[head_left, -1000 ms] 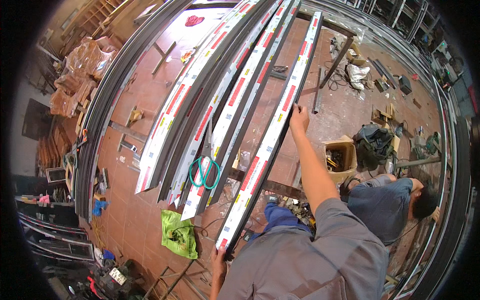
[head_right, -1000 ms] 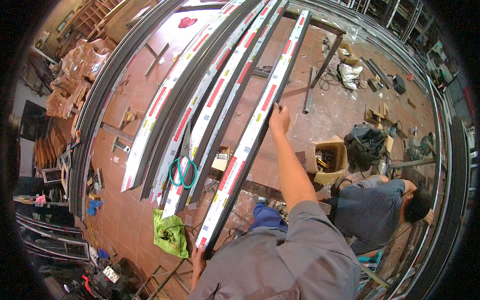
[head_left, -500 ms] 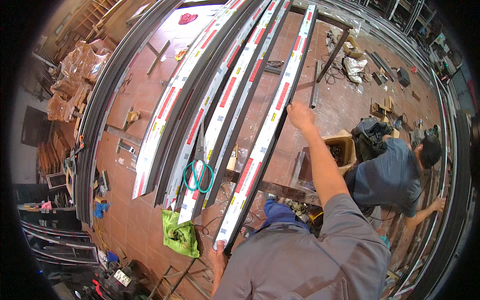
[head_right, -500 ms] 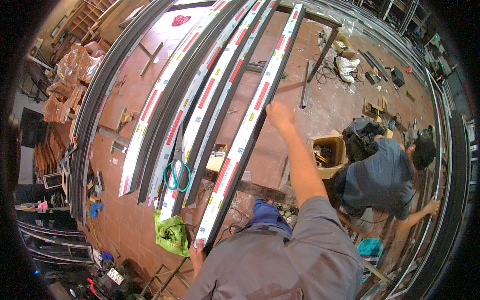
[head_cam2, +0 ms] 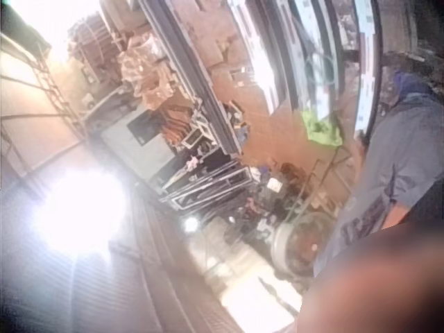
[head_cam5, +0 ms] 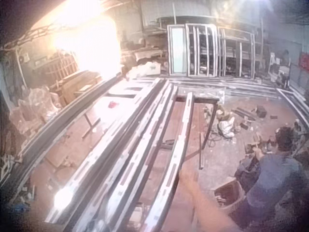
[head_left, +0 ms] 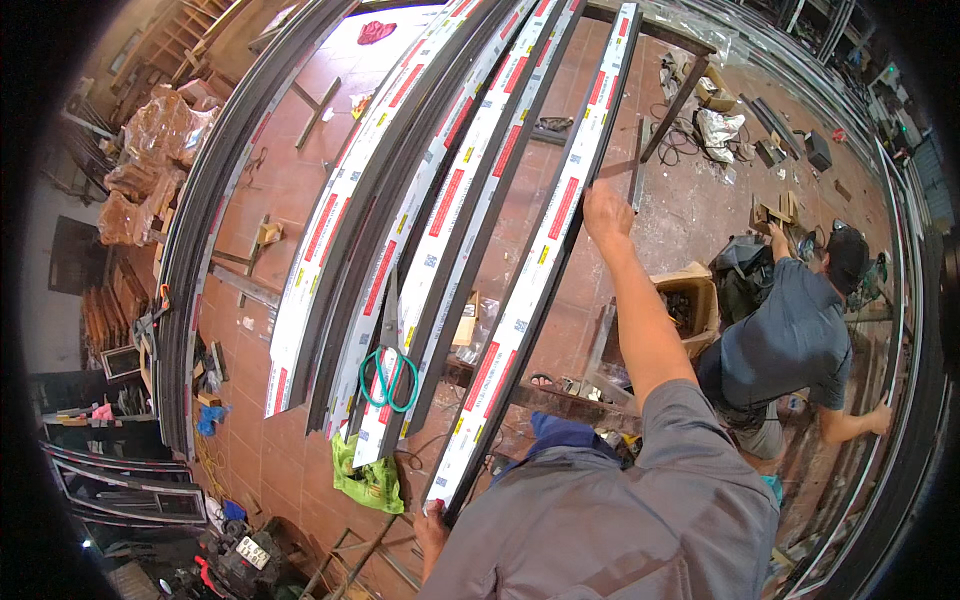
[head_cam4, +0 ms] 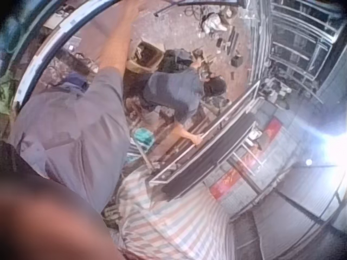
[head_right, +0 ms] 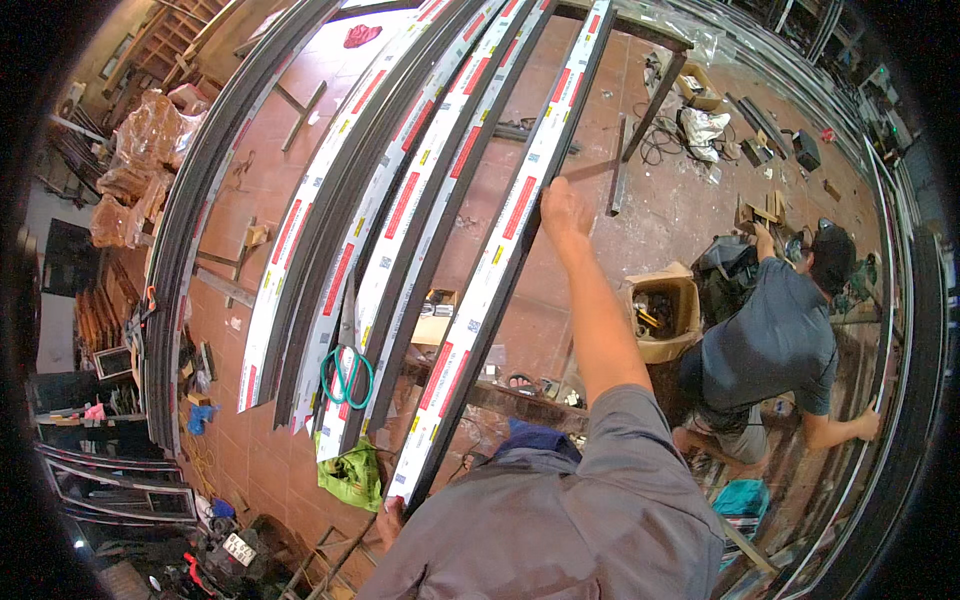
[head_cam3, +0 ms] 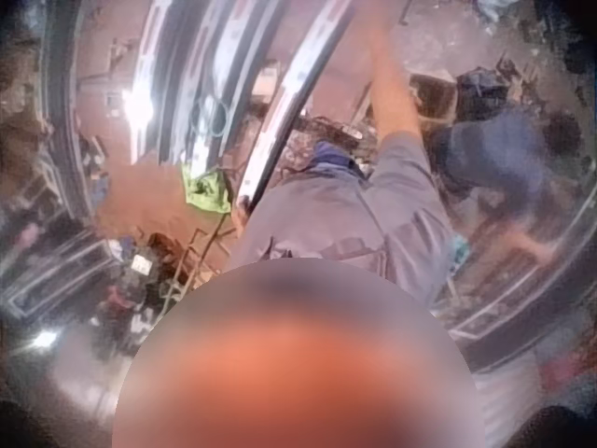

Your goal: The person handles long aluminum window frame profiles, aligns them on a workbench, and uses a green strap to secure them. The person then picks up and positions additional profiles for assembly.

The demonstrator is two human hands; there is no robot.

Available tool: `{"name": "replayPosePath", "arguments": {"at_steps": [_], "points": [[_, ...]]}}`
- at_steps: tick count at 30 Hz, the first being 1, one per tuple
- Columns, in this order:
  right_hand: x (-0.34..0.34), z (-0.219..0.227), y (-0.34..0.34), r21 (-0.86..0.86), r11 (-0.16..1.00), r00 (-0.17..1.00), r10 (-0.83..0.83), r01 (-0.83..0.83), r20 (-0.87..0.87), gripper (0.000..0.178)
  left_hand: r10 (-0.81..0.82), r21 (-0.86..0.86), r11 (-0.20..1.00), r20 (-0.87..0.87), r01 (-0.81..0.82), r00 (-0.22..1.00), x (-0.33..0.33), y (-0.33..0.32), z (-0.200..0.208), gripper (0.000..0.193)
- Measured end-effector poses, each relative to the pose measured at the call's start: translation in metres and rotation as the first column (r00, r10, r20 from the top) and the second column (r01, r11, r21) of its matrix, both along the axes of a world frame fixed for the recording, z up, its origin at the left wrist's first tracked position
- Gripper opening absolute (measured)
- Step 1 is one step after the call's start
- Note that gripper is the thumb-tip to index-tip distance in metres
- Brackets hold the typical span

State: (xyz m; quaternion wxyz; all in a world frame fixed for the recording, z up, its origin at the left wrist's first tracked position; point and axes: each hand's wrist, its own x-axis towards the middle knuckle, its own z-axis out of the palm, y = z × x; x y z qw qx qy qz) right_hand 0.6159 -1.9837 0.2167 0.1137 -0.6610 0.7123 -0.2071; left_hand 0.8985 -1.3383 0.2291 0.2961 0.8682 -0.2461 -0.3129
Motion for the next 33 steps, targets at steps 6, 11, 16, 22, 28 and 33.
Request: {"name": "replayPosePath", "arguments": {"at_steps": [6, 11, 16, 22, 28, 33], "points": [[-0.022, -0.001, -0.063, -0.012, 1.000, 1.000, -0.017, 0.016, -0.018, 0.030, 0.061, 0.001, 0.998, -0.053, -0.061, 0.997, -0.013, -0.025, 0.028, 0.066], [-0.037, -0.003, -0.119, 0.017, 1.000, 0.998, -0.019, 0.020, -0.062, 0.038, 0.051, 0.090, 0.995, -0.088, -0.043, 0.995, -0.001, -0.006, 0.007, 0.060], [-0.054, -0.002, -0.182, 0.001, 0.999, 0.996, -0.040, 0.040, -0.086, 0.042, 0.041, 0.155, 0.987, 0.007, -0.042, 0.999, 0.007, 0.026, -0.015, 0.059], [-0.088, -0.012, -0.254, -0.023, 0.999, 0.982, 0.020, -0.025, -0.188, 0.040, 0.084, 0.210, 0.976, -0.114, -0.059, 0.990, -0.001, 0.026, -0.001, 0.055], [-0.074, -0.021, -0.251, -0.115, 0.987, 0.992, -0.119, 0.115, -0.031, 0.043, 0.080, 0.156, 0.986, -0.189, -0.051, 0.979, -0.009, 0.012, 0.020, 0.068], [-0.074, -0.064, -0.193, -0.118, 0.993, 0.998, -0.012, 0.020, 0.068, 0.049, 0.035, 0.200, 0.980, -0.251, 0.017, 0.967, 0.003, -0.016, 0.037, 0.062]]}}
